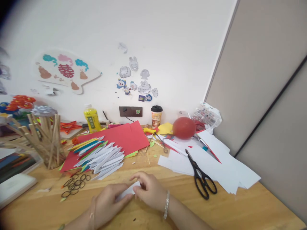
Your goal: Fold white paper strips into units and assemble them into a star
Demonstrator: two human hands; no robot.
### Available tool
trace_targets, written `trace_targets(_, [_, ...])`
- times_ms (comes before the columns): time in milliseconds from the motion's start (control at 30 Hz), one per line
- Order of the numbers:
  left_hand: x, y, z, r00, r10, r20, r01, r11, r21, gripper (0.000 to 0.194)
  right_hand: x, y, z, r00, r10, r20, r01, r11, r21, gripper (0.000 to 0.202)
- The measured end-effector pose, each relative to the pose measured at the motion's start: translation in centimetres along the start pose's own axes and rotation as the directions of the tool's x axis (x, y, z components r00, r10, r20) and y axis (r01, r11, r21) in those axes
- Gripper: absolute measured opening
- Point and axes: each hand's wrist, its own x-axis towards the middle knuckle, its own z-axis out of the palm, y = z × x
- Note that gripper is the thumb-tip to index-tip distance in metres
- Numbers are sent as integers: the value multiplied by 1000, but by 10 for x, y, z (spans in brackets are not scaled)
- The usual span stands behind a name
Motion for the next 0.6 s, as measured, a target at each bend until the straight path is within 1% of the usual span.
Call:
trace_targets(67, [1,1,0,1000,26,-10,-26,999,46,26,0,1,4,999,27,-22,-27,1000,16,27])
trace_targets(167, [3,-3,2,999,-32,-2,32,999,17,30,0,2,-1,998,-14,-61,16,999,37,30])
trace_targets(233, [5,-10,2,999,-47,-6,48,999,14,33,2,3,-4,998,-32,-58,35,998,50,30])
trace_targets(267, [7,-14,1,999,-16,-46,18,999,47,32,3,4,-5,999,-29,-46,32,998,63,29])
trace_targets(300, [8,-18,0,992,57,-110,-44,993,113,31,4,4,-4,999,-18,-37,21,997,79,28])
trace_targets(333, [8,-21,-2,968,172,-182,-131,968,215,30,5,5,-3,999,-1,-41,5,995,96,27])
trace_targets(367, [9,-23,-3,920,307,-242,-218,916,336,29,6,5,-1,998,16,-54,-10,993,115,26])
trace_targets(400, [10,-24,-4,855,439,-277,-285,843,456,28,6,5,1,997,30,-71,-20,991,136,26])
trace_targets(433, [10,-24,-5,787,547,-283,-332,764,553,26,7,5,3,996,37,-85,-23,986,162,26])
trace_targets(467, [10,-23,-6,730,626,-276,-362,696,619,22,7,5,4,995,37,-92,-19,981,191,27])
trace_targets(500, [10,-22,-6,688,673,-271,-377,651,659,19,7,5,5,995,30,-93,-9,975,221,28])
trace_targets(533, [10,-20,-6,662,699,-270,-387,627,676,18,6,4,6,996,17,-89,6,969,247,29])
trace_targets(600, [9,-18,-4,641,711,-288,-392,626,674,18,5,4,5,997,-16,-76,36,962,271,31])
